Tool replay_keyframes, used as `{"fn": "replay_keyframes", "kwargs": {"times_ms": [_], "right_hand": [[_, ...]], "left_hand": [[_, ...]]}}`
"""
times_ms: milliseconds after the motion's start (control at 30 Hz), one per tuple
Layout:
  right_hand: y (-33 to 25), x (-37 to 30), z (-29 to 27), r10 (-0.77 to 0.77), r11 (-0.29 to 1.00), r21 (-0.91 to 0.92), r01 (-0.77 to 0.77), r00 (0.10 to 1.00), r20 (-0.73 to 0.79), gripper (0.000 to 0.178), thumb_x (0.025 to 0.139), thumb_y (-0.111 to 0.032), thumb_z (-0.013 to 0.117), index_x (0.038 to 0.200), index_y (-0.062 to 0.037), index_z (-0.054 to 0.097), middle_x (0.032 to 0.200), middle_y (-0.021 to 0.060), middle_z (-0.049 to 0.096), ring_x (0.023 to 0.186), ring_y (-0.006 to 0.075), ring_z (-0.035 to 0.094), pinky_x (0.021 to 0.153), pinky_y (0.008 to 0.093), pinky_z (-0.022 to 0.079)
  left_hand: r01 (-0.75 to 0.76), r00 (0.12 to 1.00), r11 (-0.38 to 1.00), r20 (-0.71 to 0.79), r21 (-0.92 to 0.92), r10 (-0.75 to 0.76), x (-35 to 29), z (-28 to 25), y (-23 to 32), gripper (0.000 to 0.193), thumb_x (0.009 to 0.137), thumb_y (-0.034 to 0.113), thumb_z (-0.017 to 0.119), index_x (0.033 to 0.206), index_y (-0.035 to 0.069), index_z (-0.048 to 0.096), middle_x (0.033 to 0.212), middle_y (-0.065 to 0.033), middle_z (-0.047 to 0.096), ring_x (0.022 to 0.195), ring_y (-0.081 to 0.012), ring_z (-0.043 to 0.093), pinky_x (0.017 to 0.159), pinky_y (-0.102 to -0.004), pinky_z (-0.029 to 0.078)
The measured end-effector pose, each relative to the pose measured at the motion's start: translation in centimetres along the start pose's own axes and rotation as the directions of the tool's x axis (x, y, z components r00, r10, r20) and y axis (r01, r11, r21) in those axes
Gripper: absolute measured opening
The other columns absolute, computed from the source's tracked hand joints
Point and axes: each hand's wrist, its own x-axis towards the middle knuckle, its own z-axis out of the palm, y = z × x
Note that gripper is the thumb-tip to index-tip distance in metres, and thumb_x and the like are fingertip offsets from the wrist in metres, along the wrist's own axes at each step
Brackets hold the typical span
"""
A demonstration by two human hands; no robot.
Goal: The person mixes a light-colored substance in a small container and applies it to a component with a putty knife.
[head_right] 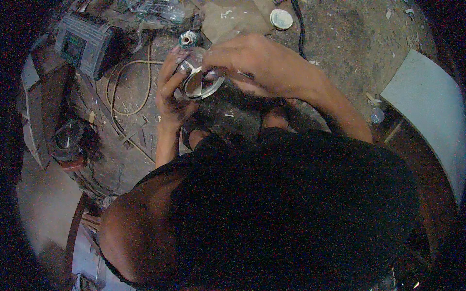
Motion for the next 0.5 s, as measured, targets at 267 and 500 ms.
{"fn": "replay_keyframes", "kwargs": {"times_ms": [267,500], "right_hand": [[0.32,-0.12,0.33,-0.005,1.000,-0.024,0.004,0.998,-0.058,0.018,0.081,0.001,0.066,0.098,0.0007,0.061,0.086,0.0146,0.063,0.077,0.0333,0.063,0.066,0.0388,0.049],[0.55,-0.12,0.60,-0.048,0.999,0.016,0.049,0.997,-0.061,0.019,0.081,0.001,0.067,0.099,0.0010,0.061,0.087,0.0152,0.063,0.078,0.0339,0.063,0.066,0.0394,0.049]], "left_hand": [[0.008,1.000,1.000,0.009,-0.009,-0.008,0.29,0.03,0.18,0.069,0.057,-0.002,0.081,0.119,0.013,0.055,0.133,-0.0180,0.054,0.127,-0.0427,0.049,0.104,-0.0507,0.042],[0.021,0.999,1.000,0.032,-0.012,-0.021,0.47,-0.22,0.36,0.071,0.056,-0.003,0.081,0.119,0.013,0.054,0.133,-0.0176,0.053,0.127,-0.0427,0.049,0.104,-0.0505,0.043]]}}
